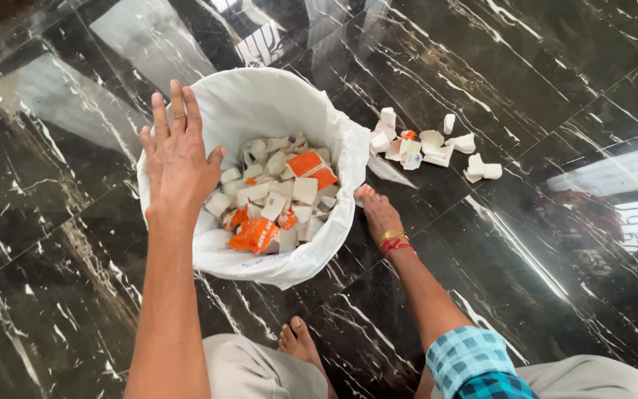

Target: The person sits on the floor and picks up small pieces of trash from the floor, placing them into a white plastic bag inside a bucket. They then remove the bag from the bucket, empty the contents onto the floor, and place a new bag into the bucket.

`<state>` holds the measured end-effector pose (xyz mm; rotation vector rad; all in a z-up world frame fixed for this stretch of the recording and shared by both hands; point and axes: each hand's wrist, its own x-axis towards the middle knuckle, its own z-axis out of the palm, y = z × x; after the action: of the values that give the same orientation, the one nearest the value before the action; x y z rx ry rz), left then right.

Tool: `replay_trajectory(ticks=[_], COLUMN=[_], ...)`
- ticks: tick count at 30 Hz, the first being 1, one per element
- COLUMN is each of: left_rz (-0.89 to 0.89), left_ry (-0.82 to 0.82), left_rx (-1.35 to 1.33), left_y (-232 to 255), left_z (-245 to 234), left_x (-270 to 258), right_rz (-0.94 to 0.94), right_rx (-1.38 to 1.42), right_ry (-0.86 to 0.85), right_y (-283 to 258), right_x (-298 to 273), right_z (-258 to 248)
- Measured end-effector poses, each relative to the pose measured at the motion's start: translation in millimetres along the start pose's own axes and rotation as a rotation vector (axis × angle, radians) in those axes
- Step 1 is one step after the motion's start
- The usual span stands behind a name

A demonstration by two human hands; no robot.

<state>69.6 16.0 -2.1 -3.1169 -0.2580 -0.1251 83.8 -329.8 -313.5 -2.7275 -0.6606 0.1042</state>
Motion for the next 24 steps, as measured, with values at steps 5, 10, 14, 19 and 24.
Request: replay_trajectory(ticks=[5,10,14,19,24], left_rz=[-0.003,0.028,0.071,0.034,-0.011], left_ry=[0.011,0.082,0.066,0.005,0.002], left_rx=[-0.090,-0.211,-0.224,-0.299,-0.264], left_y=[-4,-15,-27,-26,-15], left_z=[3,10,12,6,1], left_x=[-2,-3,2,5,6], right_rz=[0.206,0.178,0.083,0.257,0.530], right_rx=[0.089,0.096,0.108,0.301,1.272], right_ry=[-0.066,-0.044,0.037,0.261,0.495], right_y=[-1,13,34,33,-1], right_x=[-10,-13,-19,-45,-59], right_z=[-25,-23,-9,-13,-79])
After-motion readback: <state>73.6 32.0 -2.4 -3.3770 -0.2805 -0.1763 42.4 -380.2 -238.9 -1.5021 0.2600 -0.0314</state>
